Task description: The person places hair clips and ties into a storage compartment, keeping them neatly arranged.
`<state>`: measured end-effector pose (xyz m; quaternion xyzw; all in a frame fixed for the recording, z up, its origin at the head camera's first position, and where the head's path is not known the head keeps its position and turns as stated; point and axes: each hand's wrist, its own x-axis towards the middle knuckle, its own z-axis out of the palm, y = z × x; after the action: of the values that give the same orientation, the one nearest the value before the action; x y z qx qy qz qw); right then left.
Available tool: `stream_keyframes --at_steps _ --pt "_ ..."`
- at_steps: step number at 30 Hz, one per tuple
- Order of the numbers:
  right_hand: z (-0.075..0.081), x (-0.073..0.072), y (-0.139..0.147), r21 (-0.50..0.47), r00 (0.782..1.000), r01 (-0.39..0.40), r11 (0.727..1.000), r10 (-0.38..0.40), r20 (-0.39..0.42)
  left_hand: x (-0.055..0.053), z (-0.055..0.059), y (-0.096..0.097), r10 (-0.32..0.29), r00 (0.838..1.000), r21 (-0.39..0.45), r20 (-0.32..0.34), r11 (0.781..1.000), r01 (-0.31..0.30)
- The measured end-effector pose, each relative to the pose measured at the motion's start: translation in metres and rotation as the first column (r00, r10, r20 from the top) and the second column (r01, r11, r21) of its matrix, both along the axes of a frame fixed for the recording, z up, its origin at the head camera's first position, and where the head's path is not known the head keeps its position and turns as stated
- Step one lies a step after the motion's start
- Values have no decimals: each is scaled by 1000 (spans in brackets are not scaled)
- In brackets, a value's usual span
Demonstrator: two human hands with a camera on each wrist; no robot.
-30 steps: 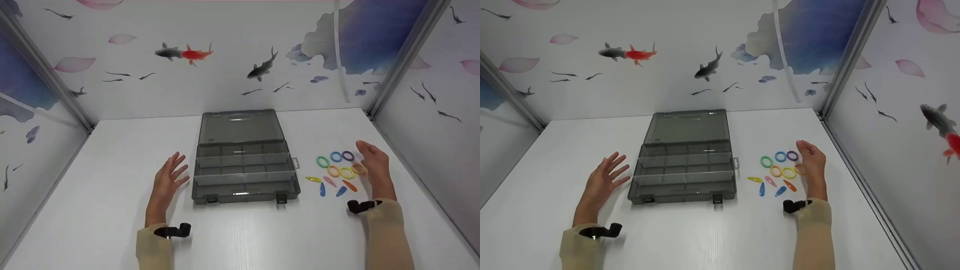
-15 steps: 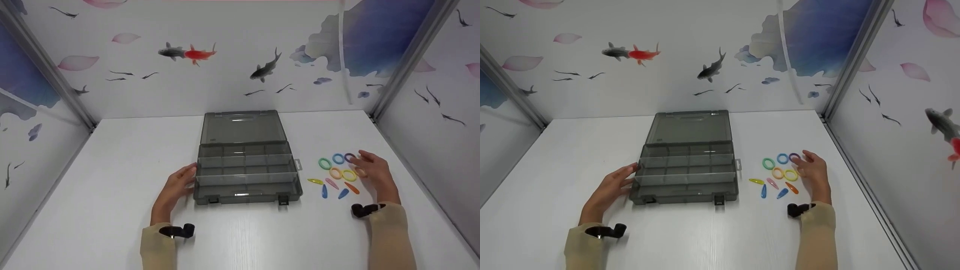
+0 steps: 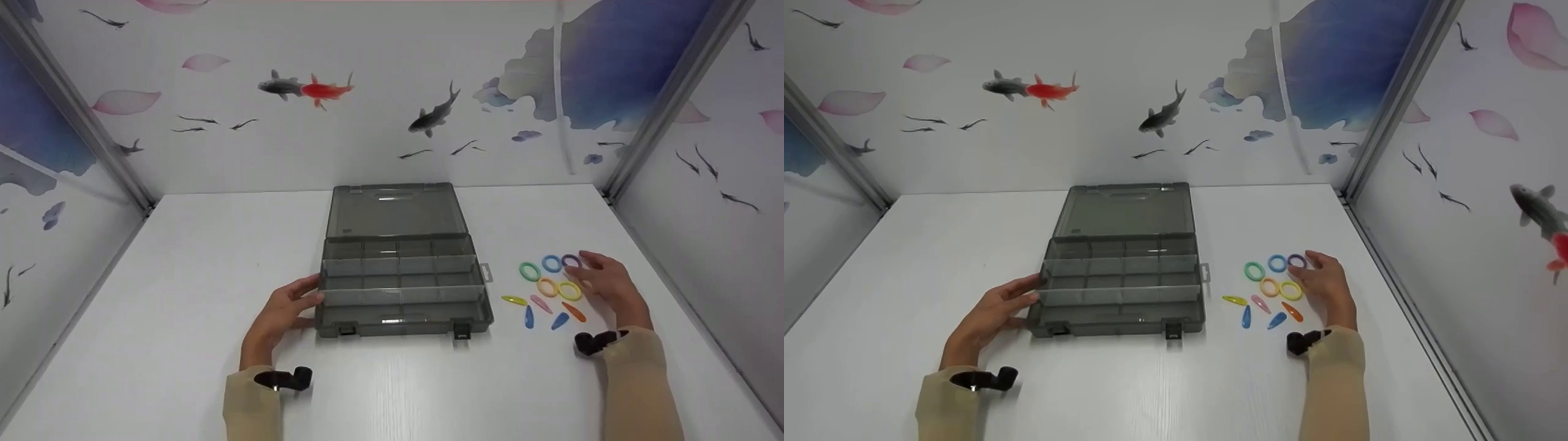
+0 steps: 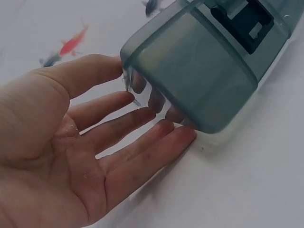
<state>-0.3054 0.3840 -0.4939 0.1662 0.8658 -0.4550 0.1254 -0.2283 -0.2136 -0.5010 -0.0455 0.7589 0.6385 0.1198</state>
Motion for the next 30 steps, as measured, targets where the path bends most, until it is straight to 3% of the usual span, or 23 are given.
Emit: stream_keyframes --at_steps 18,27,30 --pt "-3 -10 -10 31 998 55 998 -56 18 5 -3 2 31 999 -22 17 999 -31" --pt "-1 -10 -13 86 997 56 995 -51 -60 3 -2 3 22 1000 -2 13 1000 -22" --pt "2 -13 -14 96 997 63 993 -59 -50 2 -1 3 25 1000 -5 13 1000 -25"
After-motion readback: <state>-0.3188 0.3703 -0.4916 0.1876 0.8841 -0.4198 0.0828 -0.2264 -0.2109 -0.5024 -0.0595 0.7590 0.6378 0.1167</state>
